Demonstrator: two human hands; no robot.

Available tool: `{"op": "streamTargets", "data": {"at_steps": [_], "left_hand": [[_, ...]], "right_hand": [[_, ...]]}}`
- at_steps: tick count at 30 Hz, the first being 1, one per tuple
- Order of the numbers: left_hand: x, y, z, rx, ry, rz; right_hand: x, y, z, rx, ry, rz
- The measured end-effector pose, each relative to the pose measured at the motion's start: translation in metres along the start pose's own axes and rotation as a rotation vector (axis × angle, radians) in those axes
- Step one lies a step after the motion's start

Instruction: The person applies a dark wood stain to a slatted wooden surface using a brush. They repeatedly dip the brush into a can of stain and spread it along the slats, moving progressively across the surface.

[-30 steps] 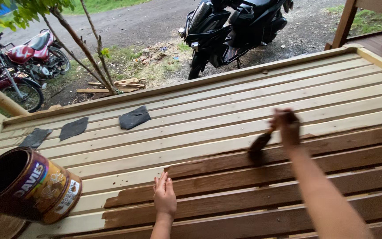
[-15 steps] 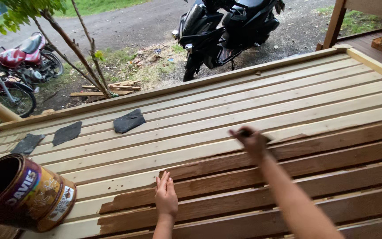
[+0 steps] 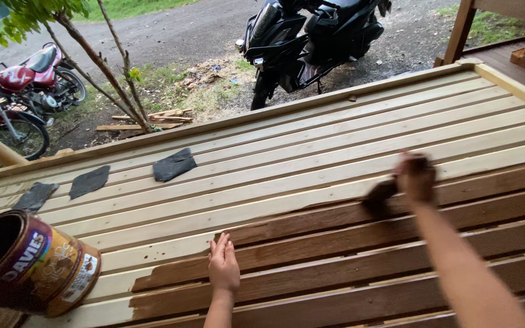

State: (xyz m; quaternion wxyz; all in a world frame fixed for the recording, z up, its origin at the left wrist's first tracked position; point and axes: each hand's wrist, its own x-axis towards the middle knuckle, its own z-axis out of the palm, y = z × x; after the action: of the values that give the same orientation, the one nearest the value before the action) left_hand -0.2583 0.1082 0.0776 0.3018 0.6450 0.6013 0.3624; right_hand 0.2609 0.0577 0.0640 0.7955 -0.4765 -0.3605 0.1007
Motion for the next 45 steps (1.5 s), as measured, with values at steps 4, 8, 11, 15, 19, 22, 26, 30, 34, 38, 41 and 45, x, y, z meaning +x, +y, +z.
{"op": "streamTargets", "data": {"at_steps": [4, 8, 11, 15, 19, 22, 26, 30, 34, 38, 41, 45], "left_hand": [[-0.002, 0.004, 0.012, -0.002, -0.019, 0.002], [-0.003, 0.010, 0.013, 0.055, -0.034, -0.002], [-0.002, 0.013, 0.006, 0.030, -0.032, -0.036], [-0.003, 0.018, 0.004, 0.014, -0.037, -0.022], [-0.005, 0.026, 0.020, 0.013, -0.046, 0.012], [-0.006, 0.030, 0.033, 0.013, -0.061, 0.046], [-0.009, 0.028, 0.042, 0.000, -0.061, 0.055], [-0.009, 0.021, 0.048, 0.005, -0.077, 0.009], [-0.004, 0.011, 0.053, 0.071, -0.074, 0.047], [-0.003, 0.001, 0.049, 0.007, -0.043, 0.080], [-0.002, 0.000, 0.037, -0.001, -0.007, 0.098], [-0.006, -0.002, 0.013, -0.069, -0.023, -0.004]], "right_hand": [[0.039, -0.035, -0.072, -0.253, 0.068, -0.076], [0.046, -0.033, -0.073, -0.446, 0.058, -0.169], [0.024, -0.007, -0.032, -0.573, 0.067, -0.327], [-0.036, 0.007, 0.062, -0.287, -0.095, -0.112], [-0.105, -0.003, 0.171, 0.151, -0.141, 0.033], [-0.112, -0.005, 0.183, 0.125, -0.200, 0.001], [-0.060, 0.008, 0.100, 0.005, -0.163, 0.106], [0.014, 0.002, -0.038, -0.420, 0.004, -0.162], [0.056, -0.023, -0.126, -0.489, 0.094, -0.117], [0.052, -0.031, -0.117, -0.407, 0.077, -0.145], [0.026, -0.027, -0.062, -0.573, 0.042, -0.212], [-0.014, -0.032, 0.031, -0.359, -0.044, -0.054]]}}
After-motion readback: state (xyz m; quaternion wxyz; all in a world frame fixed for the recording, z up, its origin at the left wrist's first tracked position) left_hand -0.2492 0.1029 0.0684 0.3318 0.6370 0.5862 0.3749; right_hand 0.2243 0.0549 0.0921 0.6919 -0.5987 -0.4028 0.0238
